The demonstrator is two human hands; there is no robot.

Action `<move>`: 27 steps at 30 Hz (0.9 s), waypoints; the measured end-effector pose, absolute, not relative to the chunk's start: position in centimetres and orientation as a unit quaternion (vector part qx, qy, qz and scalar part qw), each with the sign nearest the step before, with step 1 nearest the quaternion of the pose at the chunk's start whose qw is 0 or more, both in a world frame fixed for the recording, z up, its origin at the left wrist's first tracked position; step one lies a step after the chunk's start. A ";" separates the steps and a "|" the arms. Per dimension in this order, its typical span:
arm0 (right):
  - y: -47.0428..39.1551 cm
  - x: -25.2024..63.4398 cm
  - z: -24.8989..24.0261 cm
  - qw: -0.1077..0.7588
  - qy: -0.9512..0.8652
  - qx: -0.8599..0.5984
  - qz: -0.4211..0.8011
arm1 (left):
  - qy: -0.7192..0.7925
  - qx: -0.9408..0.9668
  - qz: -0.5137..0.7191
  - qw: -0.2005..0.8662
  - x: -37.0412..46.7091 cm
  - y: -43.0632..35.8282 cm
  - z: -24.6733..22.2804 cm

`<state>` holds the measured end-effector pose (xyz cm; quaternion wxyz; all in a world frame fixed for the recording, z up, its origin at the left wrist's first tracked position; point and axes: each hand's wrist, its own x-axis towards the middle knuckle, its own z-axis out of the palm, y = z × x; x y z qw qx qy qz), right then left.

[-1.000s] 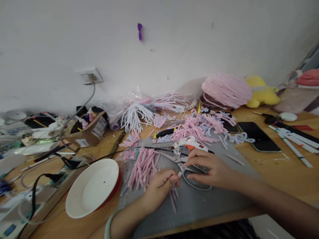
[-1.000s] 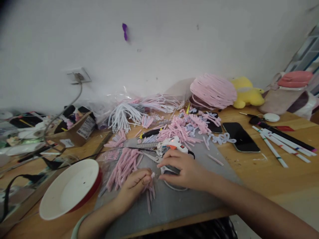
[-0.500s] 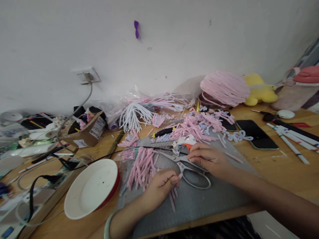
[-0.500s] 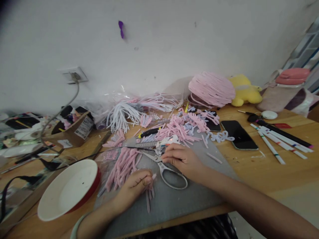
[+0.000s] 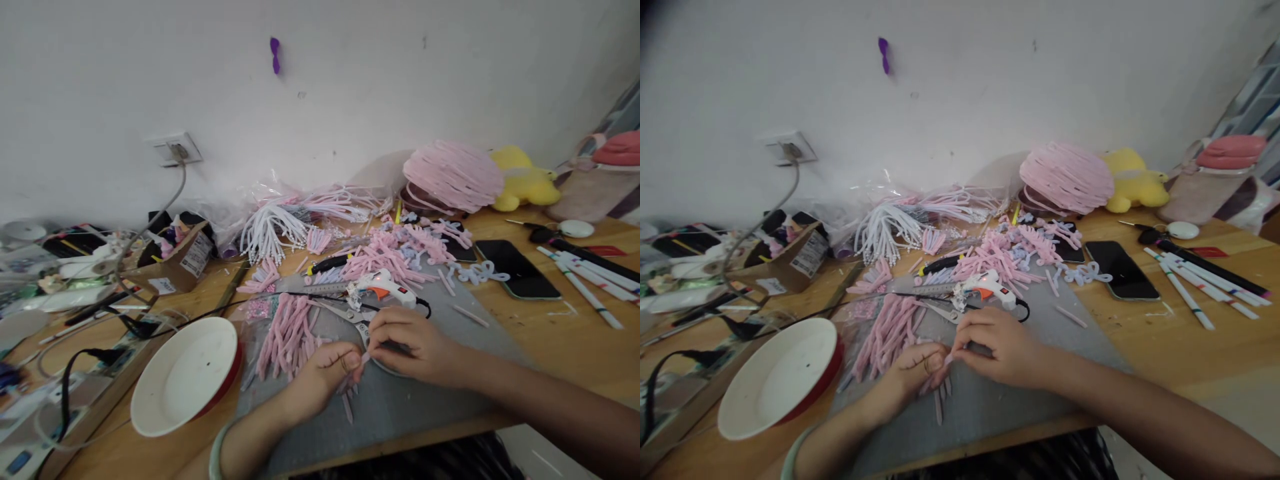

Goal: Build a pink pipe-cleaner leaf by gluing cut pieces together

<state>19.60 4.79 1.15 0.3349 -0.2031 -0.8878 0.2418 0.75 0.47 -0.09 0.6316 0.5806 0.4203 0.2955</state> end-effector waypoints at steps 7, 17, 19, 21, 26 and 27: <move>5.8 20.6 1.8 0.414 -0.801 -0.323 0.290 | 0.435 0.638 0.302 0.559 0.6 0.7 -0.2; 5.5 20.0 0.9 0.317 -0.876 -0.212 0.295 | 0.443 0.704 0.326 0.449 0.9 0.7 0.3; 5.3 19.9 0.9 0.306 -0.885 -0.201 0.289 | 0.440 0.715 0.314 0.444 1.0 0.7 0.3; 5.1 19.7 1.1 0.289 -0.893 -0.207 0.275 | 0.438 0.718 0.301 0.450 0.9 0.7 0.3; 5.1 20.0 1.6 0.296 -0.887 -0.244 0.258 | 0.430 0.706 0.299 0.478 0.7 0.8 0.8; 5.4 20.2 1.8 0.310 -0.874 -0.262 0.267 | 0.429 0.706 0.298 0.479 0.7 0.8 0.8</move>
